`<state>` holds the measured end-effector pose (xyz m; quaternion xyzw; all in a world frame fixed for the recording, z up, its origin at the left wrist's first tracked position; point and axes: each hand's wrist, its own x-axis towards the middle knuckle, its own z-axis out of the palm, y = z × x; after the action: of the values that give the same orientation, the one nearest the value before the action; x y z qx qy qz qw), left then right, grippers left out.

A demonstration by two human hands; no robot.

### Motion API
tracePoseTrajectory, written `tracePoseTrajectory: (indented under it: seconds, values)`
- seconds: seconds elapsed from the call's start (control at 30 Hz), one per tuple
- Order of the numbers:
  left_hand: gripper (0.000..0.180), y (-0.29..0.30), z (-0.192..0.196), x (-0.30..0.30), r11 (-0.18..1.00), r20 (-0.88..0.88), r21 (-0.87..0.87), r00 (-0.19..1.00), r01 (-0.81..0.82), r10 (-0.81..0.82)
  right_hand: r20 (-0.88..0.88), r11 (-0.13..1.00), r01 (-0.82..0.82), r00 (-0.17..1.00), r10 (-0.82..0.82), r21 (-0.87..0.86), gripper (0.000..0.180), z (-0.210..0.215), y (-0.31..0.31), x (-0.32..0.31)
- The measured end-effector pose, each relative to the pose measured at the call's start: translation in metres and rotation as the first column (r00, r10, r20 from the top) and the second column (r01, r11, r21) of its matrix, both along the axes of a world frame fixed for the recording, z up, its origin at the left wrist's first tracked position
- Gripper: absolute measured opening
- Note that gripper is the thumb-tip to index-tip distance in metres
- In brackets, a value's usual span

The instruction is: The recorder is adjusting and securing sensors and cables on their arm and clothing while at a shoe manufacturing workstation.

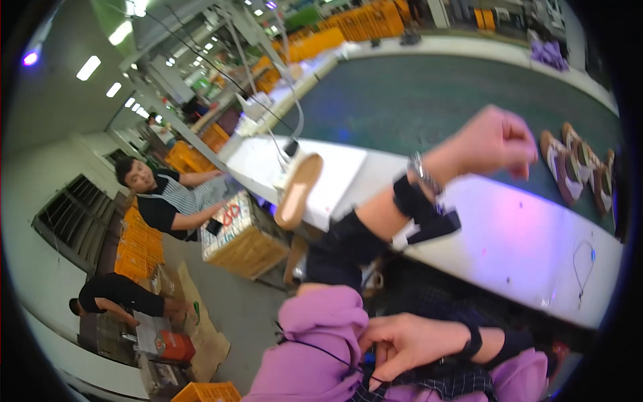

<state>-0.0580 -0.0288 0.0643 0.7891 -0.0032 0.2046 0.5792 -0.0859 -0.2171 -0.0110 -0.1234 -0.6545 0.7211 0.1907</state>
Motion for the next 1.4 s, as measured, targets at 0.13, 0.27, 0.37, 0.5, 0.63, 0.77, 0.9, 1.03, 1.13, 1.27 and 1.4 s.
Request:
tracePoseTrajectory:
  seconds: [0.13,0.27,0.37,0.5,0.63,0.77,0.9,1.03,1.13,1.27,1.4]
  values:
    - [0.014,-0.008,-0.016,-0.028,0.986,-0.010,-0.164,1.000,-0.020,0.019,-0.084,0.985,0.135,0.988,-0.126,0.104,0.031,-0.004,-0.003,-0.003]
    - [0.013,-0.003,-0.035,-0.037,0.972,-0.040,-0.226,0.997,-0.068,0.061,-0.116,0.966,-0.065,0.989,0.096,0.250,0.036,-0.013,0.009,-0.009]
    - [0.012,-0.008,-0.053,-0.040,0.976,-0.034,-0.205,0.997,-0.077,0.072,0.015,0.949,-0.079,0.997,0.079,0.304,0.057,-0.014,0.016,-0.012]
    - [0.014,-0.007,-0.075,-0.044,0.974,-0.087,-0.226,0.996,0.006,-0.026,0.007,0.940,-0.064,0.998,0.066,0.335,0.043,-0.033,0.010,-0.015]
    - [0.016,-0.006,-0.067,-0.055,0.964,-0.094,-0.257,0.995,-0.066,0.043,0.202,0.931,-0.297,0.945,0.255,0.212,0.047,-0.017,0.011,-0.023]
    - [0.017,-0.012,-0.062,-0.064,0.979,-0.093,-0.188,0.994,-0.073,0.056,0.051,0.901,-0.268,0.962,0.267,0.341,0.029,-0.031,0.017,-0.033]
    - [0.017,-0.002,-0.069,-0.057,0.973,-0.107,-0.229,0.994,-0.016,-0.008,-0.057,0.969,-0.189,0.978,0.200,0.160,0.019,-0.041,0.017,-0.034]
    - [0.017,0.011,-0.059,-0.064,0.963,-0.099,-0.251,0.992,-0.097,0.075,0.014,0.985,-0.170,0.985,0.170,-0.007,0.017,-0.033,0.019,-0.036]
    - [0.018,-0.001,-0.068,-0.067,0.958,-0.114,-0.263,0.990,-0.111,0.083,-0.062,0.986,-0.109,0.993,0.102,-0.125,0.012,-0.040,-0.005,-0.036]
    - [0.018,0.013,-0.075,-0.076,0.931,-0.119,-0.336,0.987,-0.140,0.105,-0.165,0.954,-0.141,0.981,0.099,-0.266,0.014,-0.053,-0.002,-0.045]
    - [0.019,0.012,-0.058,-0.082,0.931,-0.141,-0.281,0.970,-0.232,0.199,-0.223,0.915,-0.153,0.972,0.072,-0.374,0.018,-0.053,-0.001,-0.045]
